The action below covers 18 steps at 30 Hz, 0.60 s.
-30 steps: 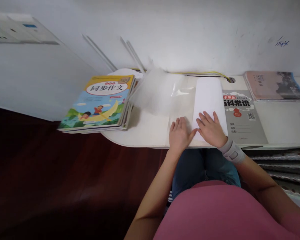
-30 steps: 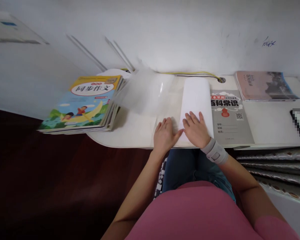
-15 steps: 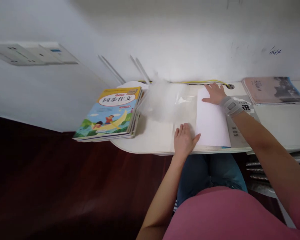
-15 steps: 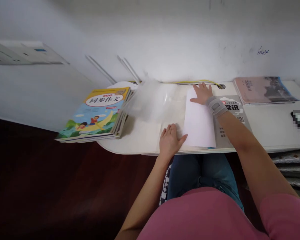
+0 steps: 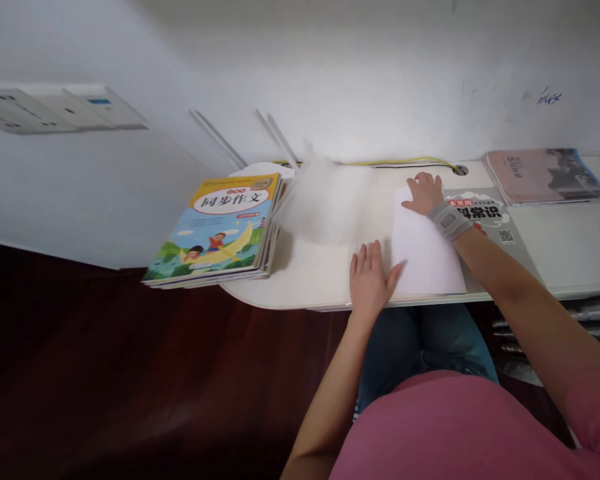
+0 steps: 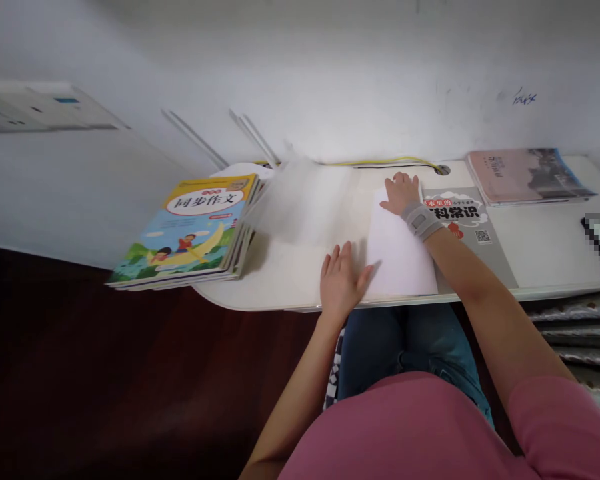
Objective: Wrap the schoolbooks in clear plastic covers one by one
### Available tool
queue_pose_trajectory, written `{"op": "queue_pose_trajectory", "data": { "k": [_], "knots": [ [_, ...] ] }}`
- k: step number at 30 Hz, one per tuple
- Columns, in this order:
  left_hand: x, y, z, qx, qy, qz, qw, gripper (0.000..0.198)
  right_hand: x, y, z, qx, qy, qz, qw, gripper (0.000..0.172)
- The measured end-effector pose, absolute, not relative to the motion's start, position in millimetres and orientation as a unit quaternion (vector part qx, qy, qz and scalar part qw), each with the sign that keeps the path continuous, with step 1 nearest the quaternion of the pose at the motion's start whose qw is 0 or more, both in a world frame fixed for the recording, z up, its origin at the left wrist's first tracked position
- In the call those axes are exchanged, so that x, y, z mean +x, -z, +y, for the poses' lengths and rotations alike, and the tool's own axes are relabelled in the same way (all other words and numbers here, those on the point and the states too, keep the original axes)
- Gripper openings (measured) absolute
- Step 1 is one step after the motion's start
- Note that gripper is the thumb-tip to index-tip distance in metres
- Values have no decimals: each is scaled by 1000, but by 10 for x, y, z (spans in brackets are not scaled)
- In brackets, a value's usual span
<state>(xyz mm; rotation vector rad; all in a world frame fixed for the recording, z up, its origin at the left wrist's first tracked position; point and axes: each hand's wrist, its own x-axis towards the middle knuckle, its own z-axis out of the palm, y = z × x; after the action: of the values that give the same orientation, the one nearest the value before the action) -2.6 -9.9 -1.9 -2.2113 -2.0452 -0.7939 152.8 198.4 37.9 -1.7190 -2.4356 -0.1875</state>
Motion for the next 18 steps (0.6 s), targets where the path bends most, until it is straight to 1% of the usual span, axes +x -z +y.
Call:
{"op": "queue_pose_trajectory", "data": {
  "k": [5,10,18],
  "knots": [
    [-24,23,-96,-710,256,-656,8,69,1437,-382,1932,-569,70,-817,71,52],
    [-17,24,-94,-708,249,-661,-1,65,1404,-344,1962,-563,89,-819,65,56],
    [-10,11,-93,-707,237,-666,-11,67,1398,-316,1982,-563,103,-818,52,57]
  ]
}}
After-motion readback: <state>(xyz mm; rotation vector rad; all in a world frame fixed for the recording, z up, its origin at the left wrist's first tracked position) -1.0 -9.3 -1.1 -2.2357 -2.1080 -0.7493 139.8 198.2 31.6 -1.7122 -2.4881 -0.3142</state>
